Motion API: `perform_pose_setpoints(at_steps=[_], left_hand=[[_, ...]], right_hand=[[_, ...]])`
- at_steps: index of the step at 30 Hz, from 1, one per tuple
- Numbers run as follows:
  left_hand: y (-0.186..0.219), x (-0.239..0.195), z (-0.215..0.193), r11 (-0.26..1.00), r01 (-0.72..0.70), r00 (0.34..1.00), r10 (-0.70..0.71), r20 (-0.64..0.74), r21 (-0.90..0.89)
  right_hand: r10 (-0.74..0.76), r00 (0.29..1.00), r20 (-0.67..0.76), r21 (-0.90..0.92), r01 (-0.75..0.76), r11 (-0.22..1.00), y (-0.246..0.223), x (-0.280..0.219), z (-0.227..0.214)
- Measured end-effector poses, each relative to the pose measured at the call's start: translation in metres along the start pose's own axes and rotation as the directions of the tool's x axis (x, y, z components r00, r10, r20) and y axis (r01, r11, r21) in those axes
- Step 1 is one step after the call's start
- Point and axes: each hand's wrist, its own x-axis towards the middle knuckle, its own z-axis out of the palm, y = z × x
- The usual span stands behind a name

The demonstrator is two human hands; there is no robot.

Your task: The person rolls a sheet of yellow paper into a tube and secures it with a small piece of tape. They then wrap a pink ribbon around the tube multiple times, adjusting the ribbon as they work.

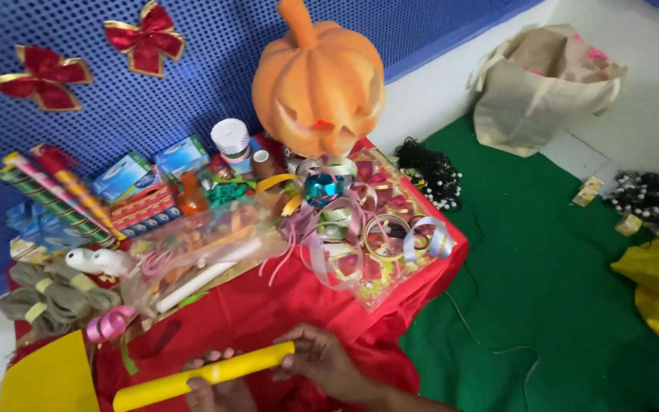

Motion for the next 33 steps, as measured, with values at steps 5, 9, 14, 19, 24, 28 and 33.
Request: perform_pose_setpoints(at_steps=[5,9,14,19,24,28,33], left_hand=[[0.006,0.009,0.032,0.99,0.066,0.998,-0.062,0.03,-0.127],[0.021,0.018,0.053,0.991,0.115,0.993,-0.117,-0.021,-0.074],[0.031,0.019,0.045,0.978,0.169,0.985,-0.17,-0.005,-0.121],[0.04,0.023,0.043,0.968,0.233,0.969,-0.24,-0.063,-0.098],[0.04,0.032,0.049,0.942,0.291,0.955,-0.296,-0.007,-0.168],[0.044,0.036,0.066,0.943,0.308,0.951,-0.309,0.009,-0.126],[0.058,0.042,0.089,0.95,0.311,0.95,-0.311,-0.011,0.033]], right_hand=[[-0.029,1.0,-0.007,-0.044,0.029,0.999,0.006,0.0,0.004],[0.059,0.996,0.064,-0.279,-0.038,0.959,-0.029,-0.007,0.017],[-0.228,0.969,0.096,-0.736,0.223,0.639,-0.096,-0.005,-0.003],[-0.472,0.879,0.062,-0.993,0.104,0.062,-0.169,0.025,-0.051],[-0.498,0.862,-0.095,-0.964,-0.205,-0.171,-0.203,0.075,-0.07],[-0.43,0.88,-0.202,-0.951,-0.282,-0.129,-0.196,0.097,-0.082],[-0.48,0.87,-0.115,-0.944,0.054,0.325,-0.222,0.103,-0.068]])
